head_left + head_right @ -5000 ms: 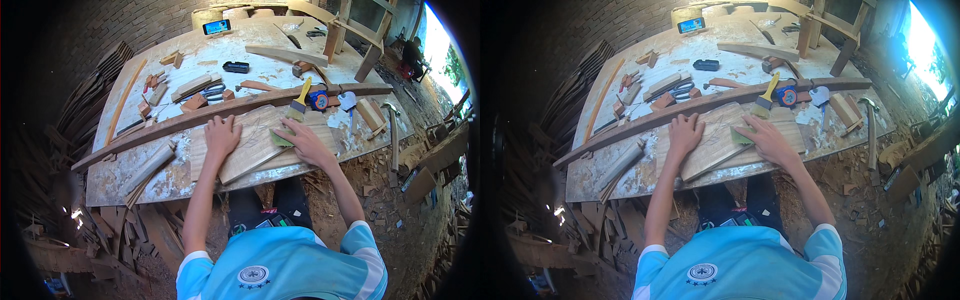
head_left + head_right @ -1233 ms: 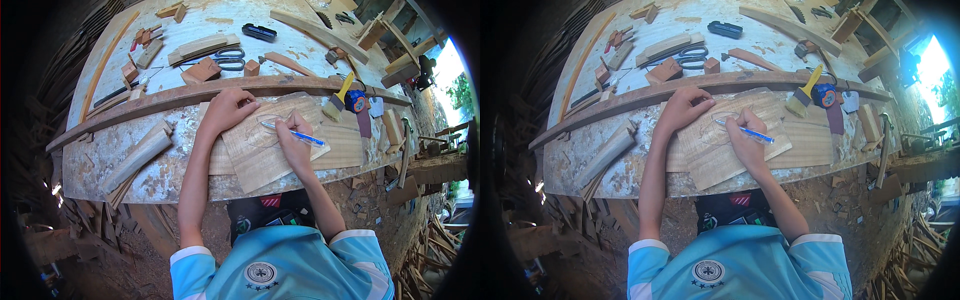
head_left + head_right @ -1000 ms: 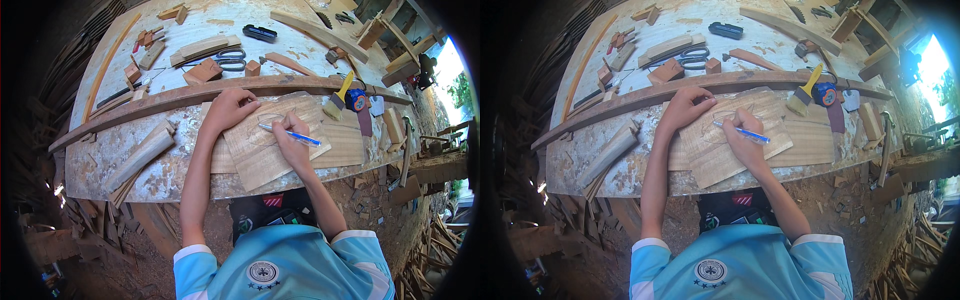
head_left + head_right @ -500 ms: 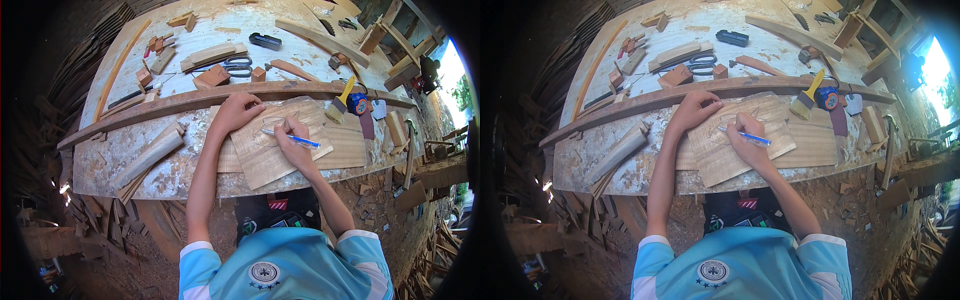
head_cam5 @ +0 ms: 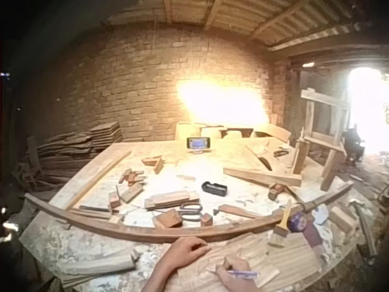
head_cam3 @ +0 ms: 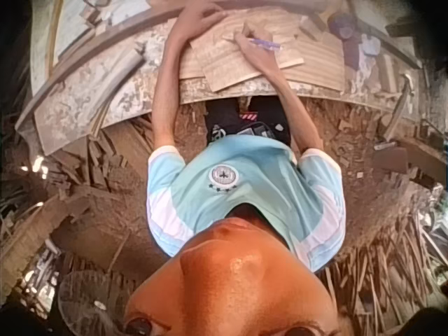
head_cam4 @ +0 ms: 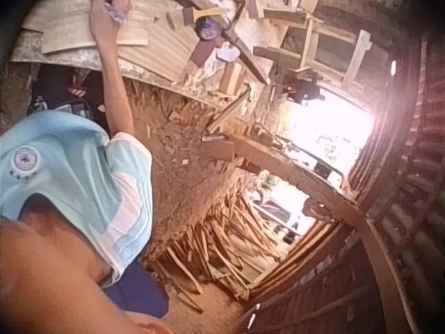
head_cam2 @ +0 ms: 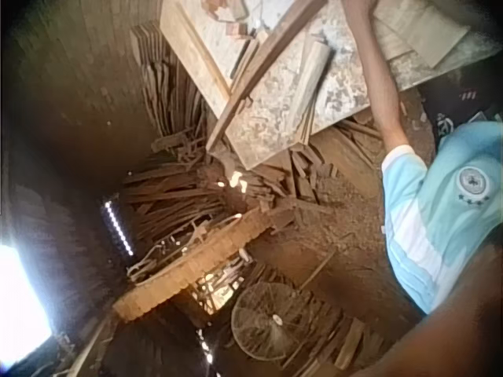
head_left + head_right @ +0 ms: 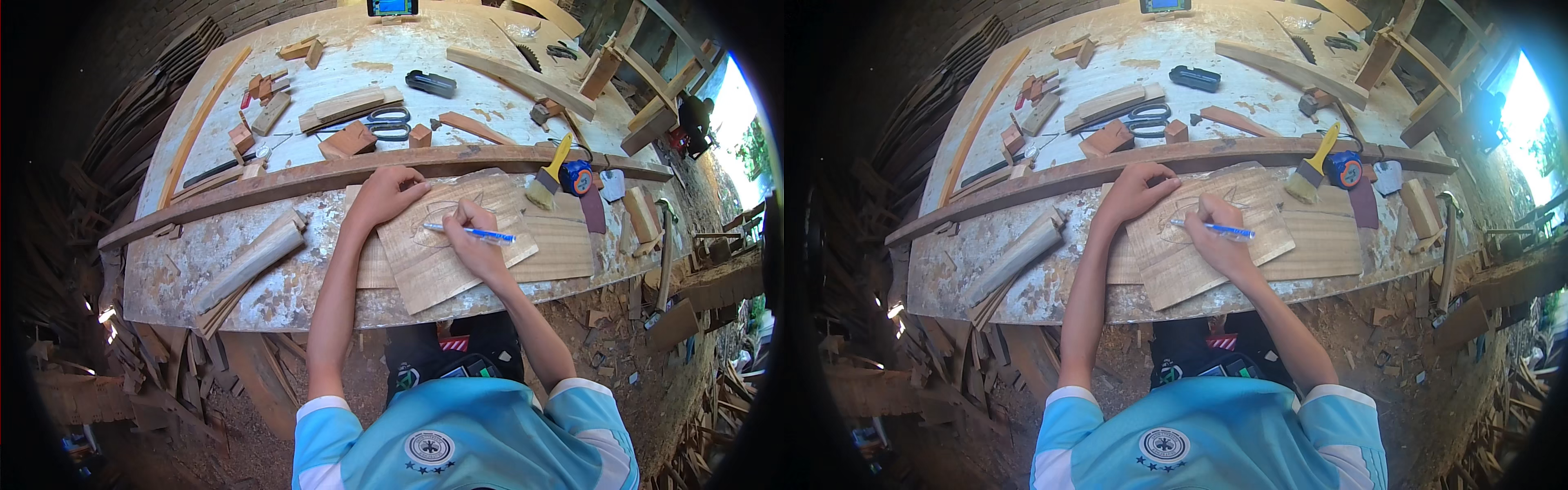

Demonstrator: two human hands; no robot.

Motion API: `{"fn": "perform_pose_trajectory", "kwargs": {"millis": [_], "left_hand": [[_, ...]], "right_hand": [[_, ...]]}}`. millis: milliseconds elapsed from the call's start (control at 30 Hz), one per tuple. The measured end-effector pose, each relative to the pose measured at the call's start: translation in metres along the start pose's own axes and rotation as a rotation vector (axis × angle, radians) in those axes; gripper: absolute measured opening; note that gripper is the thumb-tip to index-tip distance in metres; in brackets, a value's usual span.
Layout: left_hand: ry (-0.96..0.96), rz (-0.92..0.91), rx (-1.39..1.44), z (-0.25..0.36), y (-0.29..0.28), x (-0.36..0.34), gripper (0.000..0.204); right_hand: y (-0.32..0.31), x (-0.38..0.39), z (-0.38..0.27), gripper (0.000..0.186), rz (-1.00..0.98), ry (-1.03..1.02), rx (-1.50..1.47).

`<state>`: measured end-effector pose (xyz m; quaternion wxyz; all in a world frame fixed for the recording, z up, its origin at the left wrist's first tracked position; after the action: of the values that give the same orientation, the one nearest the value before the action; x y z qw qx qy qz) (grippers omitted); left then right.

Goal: The person brushes off wooden blocks with a hand brush, sands a wooden board using sandpaper, and draws a sketch on the board with a pen.

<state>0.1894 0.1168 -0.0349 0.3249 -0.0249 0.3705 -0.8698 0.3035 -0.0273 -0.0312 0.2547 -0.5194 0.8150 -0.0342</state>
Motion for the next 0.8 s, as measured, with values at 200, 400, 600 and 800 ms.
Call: {"fn": "perform_pose_trajectory", "kwargs": {"millis": [200, 400, 600, 800], "left_hand": [[-0.038, -0.041, -0.027, 0.002, -0.001, 0.001, 0.027], [-0.009, -0.039, -0.014, -0.003, 0.0, -0.002, 0.027], [-0.016, -0.034, -0.022, -0.001, 0.001, -0.003, 0.027], [0.087, 0.002, 0.022, -0.003, 0.001, -0.002, 0.031]], "right_hand": [[0.0, 0.001, 0.0, 0.025, -0.011, 0.002, 0.009], [-0.001, -0.002, -0.001, 0.024, -0.001, 0.012, 0.009], [-0.003, -0.001, 0.003, 0.024, 0.018, 0.046, -0.048], [0.003, 0.001, -0.004, 0.023, -0.118, -0.044, -0.028]]}}
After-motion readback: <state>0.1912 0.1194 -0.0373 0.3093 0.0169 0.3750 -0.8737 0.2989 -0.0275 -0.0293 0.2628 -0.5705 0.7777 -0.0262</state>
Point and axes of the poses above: each hand's wrist, its own x-axis away from the middle knuckle, its own y-axis out of the palm, z = x × y, the point moved 3 cm from there along -x, towards the middle knuckle, and after that the axes turned 5 degrees about -z, right-handed, at the moved point
